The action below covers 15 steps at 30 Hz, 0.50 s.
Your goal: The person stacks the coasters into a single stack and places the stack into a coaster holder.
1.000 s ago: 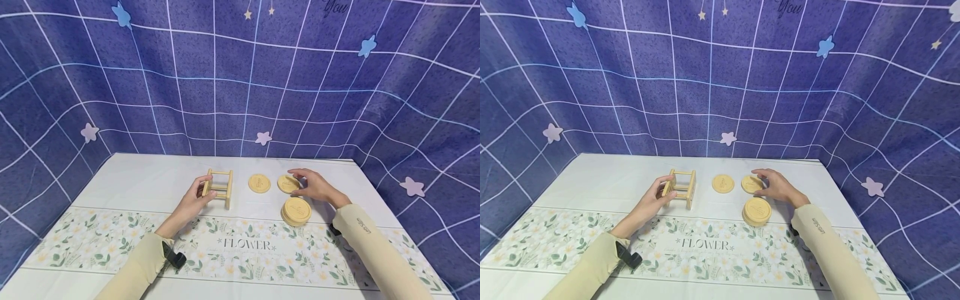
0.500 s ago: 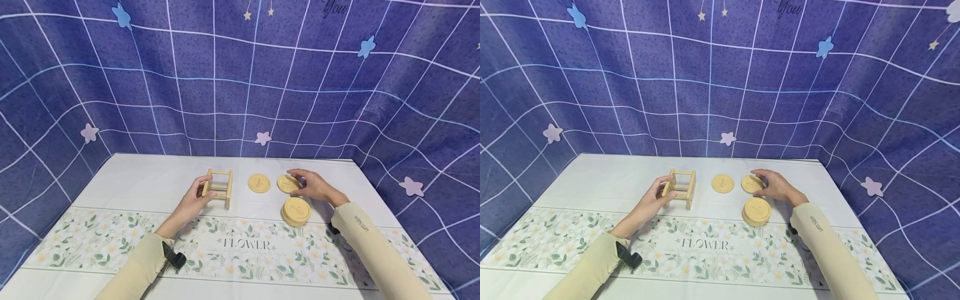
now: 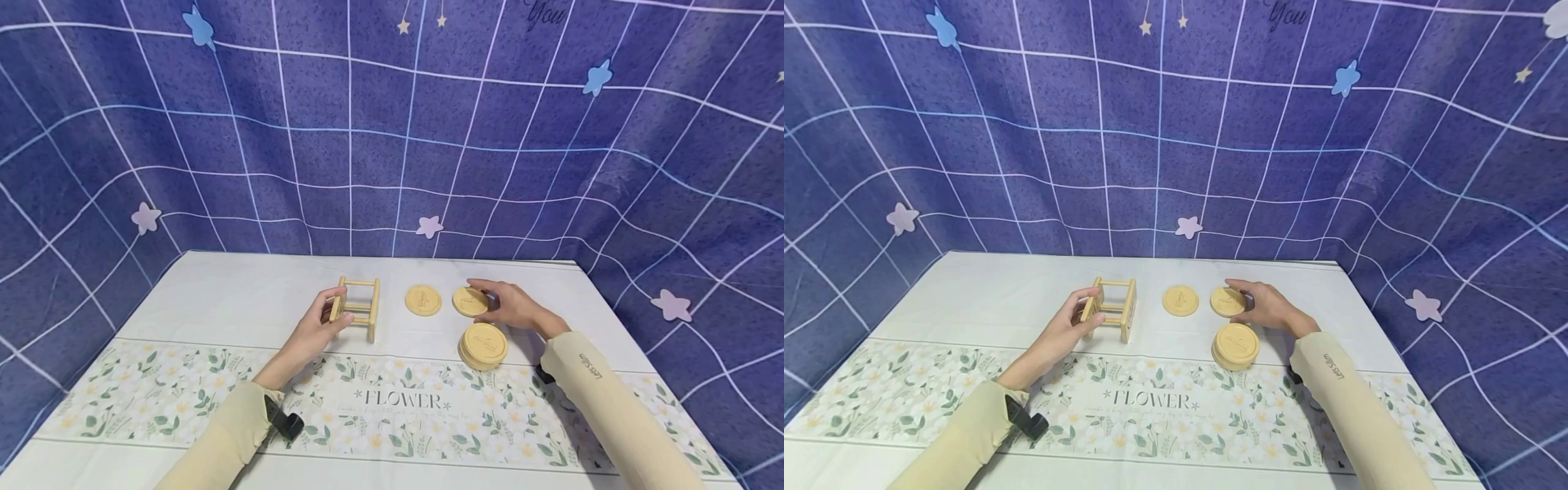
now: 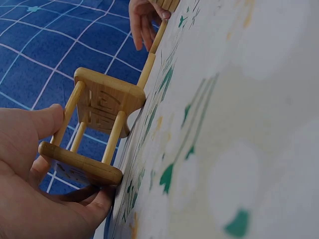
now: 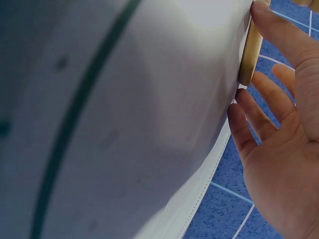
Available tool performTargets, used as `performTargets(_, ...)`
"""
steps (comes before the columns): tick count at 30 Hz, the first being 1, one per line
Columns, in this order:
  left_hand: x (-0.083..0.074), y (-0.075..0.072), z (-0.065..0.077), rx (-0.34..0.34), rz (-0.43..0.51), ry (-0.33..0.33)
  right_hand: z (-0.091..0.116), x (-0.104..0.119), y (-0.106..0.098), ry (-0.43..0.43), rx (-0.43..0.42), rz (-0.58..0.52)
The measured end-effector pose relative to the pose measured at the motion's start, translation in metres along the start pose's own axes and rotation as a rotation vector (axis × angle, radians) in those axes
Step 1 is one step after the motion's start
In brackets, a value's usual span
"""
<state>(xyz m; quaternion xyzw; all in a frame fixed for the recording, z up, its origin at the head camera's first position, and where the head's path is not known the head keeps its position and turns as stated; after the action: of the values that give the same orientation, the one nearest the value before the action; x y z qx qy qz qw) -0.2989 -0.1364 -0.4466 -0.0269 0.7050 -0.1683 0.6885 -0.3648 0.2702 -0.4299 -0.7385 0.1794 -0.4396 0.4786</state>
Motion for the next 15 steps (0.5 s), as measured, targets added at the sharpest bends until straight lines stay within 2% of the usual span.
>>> performTargets(15,-0.0006,0.0000,0.0013,-0.005,-0.013,0.001,0.0005,0.0026,-0.0007,-0.008,-0.018,0.018)
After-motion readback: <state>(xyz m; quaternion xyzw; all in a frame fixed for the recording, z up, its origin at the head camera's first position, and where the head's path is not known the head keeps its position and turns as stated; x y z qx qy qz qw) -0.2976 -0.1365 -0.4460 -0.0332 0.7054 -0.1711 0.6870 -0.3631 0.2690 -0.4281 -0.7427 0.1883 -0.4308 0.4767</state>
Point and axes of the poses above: each hand's wrist, its own z-axis away from the middle knuckle, its own y-axis out of the palm, x = y × z, the point moved 6 cm from there along -z, towards the middle knuckle, and after that the axes turned 3 degrees about -y, right-handed, at the moved point
